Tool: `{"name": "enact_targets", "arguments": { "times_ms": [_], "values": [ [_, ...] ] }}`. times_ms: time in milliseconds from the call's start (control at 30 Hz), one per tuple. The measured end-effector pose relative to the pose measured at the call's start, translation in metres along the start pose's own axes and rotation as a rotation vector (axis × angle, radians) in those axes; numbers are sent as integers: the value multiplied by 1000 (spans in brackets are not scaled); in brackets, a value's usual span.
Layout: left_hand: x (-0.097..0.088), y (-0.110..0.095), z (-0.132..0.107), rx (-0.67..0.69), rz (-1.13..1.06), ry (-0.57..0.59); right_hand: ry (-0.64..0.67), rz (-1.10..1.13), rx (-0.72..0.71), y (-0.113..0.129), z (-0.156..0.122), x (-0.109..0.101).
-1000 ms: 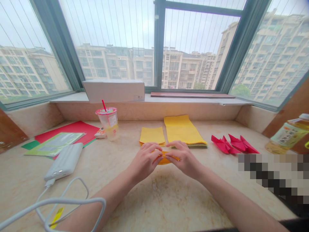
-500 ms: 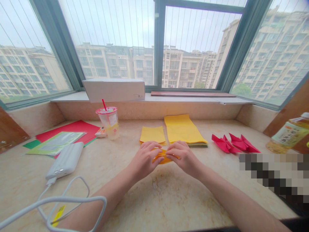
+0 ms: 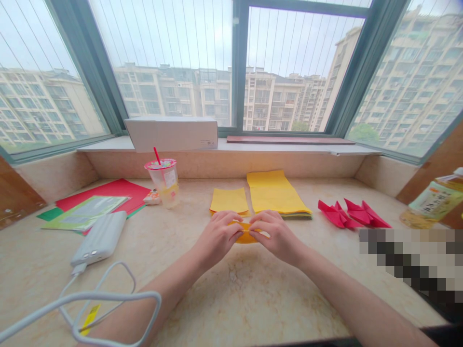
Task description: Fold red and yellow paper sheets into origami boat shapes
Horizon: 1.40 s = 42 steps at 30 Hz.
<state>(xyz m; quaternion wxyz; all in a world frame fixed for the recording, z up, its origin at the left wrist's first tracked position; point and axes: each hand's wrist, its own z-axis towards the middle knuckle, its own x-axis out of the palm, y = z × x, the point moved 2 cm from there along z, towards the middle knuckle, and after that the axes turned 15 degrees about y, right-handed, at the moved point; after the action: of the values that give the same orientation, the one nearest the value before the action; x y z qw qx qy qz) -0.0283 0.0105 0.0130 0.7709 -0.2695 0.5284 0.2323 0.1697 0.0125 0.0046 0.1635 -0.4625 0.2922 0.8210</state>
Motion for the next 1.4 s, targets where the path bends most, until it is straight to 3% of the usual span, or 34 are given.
{"name": "enact_targets", "arguments": {
  "times_ms": [900,1400],
  "values": [
    [2,0,-1,-28,-39,-97,-26,-15,65,8,1,6],
    [0,-2,-1,-31,76,-33,22,-111,15,9,1,7]
  ]
}}
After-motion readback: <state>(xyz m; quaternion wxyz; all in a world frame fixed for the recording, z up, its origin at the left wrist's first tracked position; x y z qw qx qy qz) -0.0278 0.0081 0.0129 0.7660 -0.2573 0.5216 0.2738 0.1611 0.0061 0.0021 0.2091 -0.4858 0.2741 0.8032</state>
